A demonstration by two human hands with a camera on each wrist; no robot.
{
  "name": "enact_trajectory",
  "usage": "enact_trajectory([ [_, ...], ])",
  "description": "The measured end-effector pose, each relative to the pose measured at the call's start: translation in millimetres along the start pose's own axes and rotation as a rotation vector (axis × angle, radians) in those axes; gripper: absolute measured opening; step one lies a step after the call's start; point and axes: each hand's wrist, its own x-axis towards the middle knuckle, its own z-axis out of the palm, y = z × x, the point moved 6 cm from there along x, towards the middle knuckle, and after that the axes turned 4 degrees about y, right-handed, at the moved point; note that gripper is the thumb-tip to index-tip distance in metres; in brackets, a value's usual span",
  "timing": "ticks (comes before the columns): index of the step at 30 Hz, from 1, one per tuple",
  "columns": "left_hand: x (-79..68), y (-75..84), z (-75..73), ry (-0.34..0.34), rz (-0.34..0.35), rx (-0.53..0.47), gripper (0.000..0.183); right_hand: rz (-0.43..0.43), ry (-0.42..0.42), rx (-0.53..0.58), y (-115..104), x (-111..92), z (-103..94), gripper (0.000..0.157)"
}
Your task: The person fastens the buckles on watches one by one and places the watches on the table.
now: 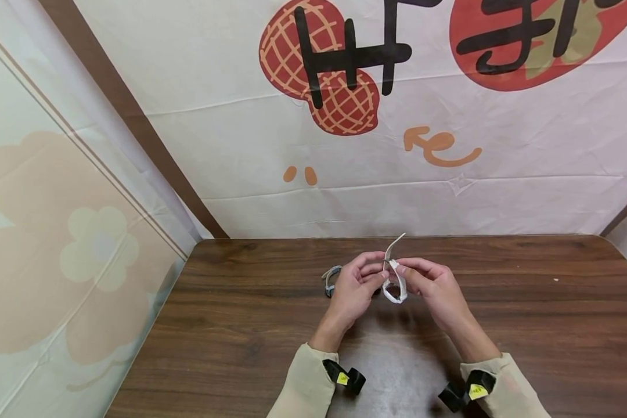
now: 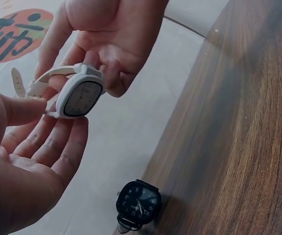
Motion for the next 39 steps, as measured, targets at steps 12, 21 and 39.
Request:
enact_trajectory([
  [12,-0.3,-0.5,2.4,-0.005,-0.005,0.029,0.026,0.094,-0.003,0.084,-6.9,-6.1,9.2,0.021],
  [21,-1.6,-1.2,4.7,-0.024,-0.017,0.009,0.029,0.200,0.032,0.057,-7.0,-10.7,12.1,0.018],
  [39,-2.8,-1.8,10.6,-0.061,-0.003,0.024,0.027,0.276,0.142,0.063,-7.5,-13.8,10.8,0.029],
])
